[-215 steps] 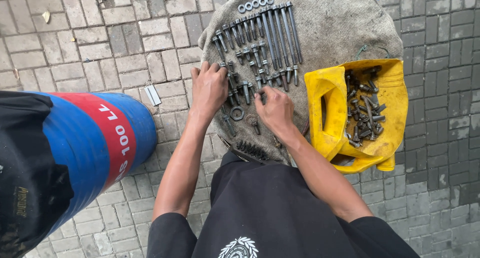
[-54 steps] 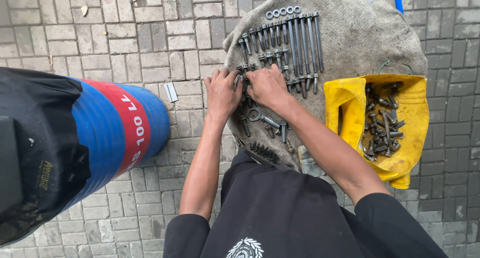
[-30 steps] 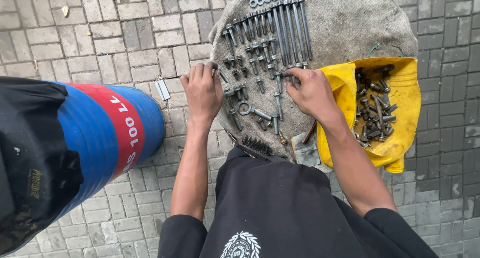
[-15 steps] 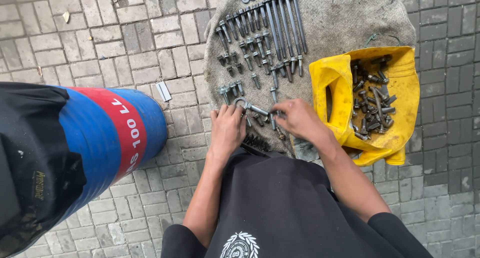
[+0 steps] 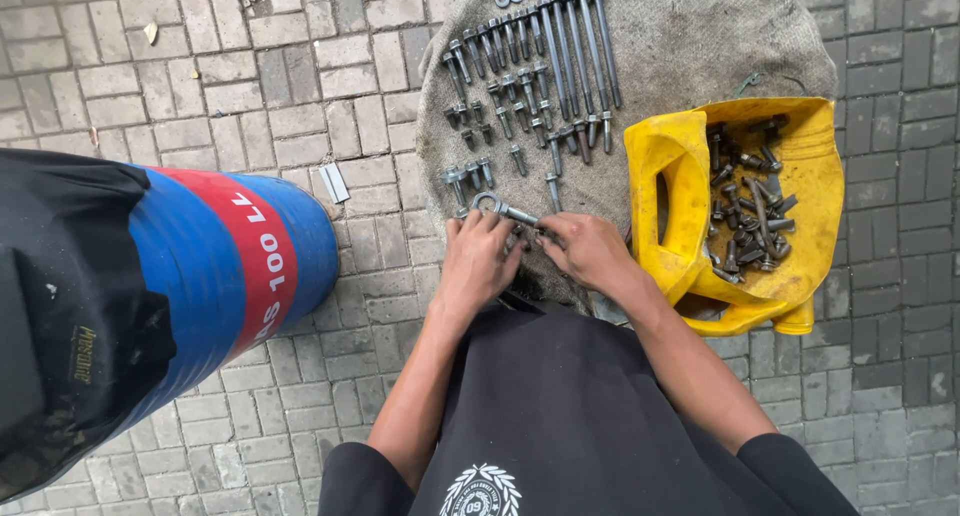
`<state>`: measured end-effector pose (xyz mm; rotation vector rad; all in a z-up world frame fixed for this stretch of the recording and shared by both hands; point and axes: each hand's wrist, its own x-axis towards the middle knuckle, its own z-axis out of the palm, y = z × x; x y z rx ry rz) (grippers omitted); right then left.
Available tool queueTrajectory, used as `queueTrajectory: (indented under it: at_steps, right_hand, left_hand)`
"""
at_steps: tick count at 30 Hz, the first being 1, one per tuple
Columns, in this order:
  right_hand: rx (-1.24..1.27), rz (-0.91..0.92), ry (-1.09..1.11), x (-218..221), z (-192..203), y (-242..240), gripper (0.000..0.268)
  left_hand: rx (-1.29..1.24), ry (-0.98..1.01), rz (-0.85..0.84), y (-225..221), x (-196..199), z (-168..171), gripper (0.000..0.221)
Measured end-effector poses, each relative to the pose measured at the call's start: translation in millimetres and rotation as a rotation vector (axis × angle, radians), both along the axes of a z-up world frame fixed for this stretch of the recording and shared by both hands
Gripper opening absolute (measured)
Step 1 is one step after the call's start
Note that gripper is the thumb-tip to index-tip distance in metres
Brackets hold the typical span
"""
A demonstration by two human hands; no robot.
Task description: Organizing and aligning various bolts, nuts, and washers into neat rows on a cloth.
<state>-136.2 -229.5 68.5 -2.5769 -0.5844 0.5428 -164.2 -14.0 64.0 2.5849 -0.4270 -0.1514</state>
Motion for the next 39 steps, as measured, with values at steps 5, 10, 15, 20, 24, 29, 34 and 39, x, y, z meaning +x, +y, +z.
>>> queueTrajectory:
  at_steps: [5,10,15,20,24,29,34,39]
  right_hand:
    - [0.277,-0.107,0.050,13,25,3,0.022]
    - [0.306,-0.094,0.081,14,32,-6,0.023]
    - [0.071,-0.088,0.108,7,0,-22,0.025]
    - [-0.001,-0.106,0.113,2,-6,-23,0.028]
    - [0.023,-0.152,0.147,0,-3,-23,0.027]
    - [0.062,-0.202,0.166,0,7,-21,0.025]
    - [0.124,-0.234,0.148,4,11,-19,0.024]
    - [0.179,-0.254,0.154,6,22,-16,0.024]
  left_hand:
    - [-0.116,-0.085,-0.039,-7,1,18,0.030]
    - [-0.174,-0.074,-0.001,3,-1,13,0.025]
    - [-0.126,-0.052,0.048,12,4,0,0.022]
    - [-0.041,-0.075,0.058,3,38,0,0.025]
    - [0.053,-0.100,0.077,-6,69,1,0.038]
    - [0.197,-0.134,0.036,-15,92,-31,0.053]
    - [0.234,-0.092,0.004,-20,101,-45,0.048]
    - [0.197,-0.267,-0.025,-19,106,-63,0.041]
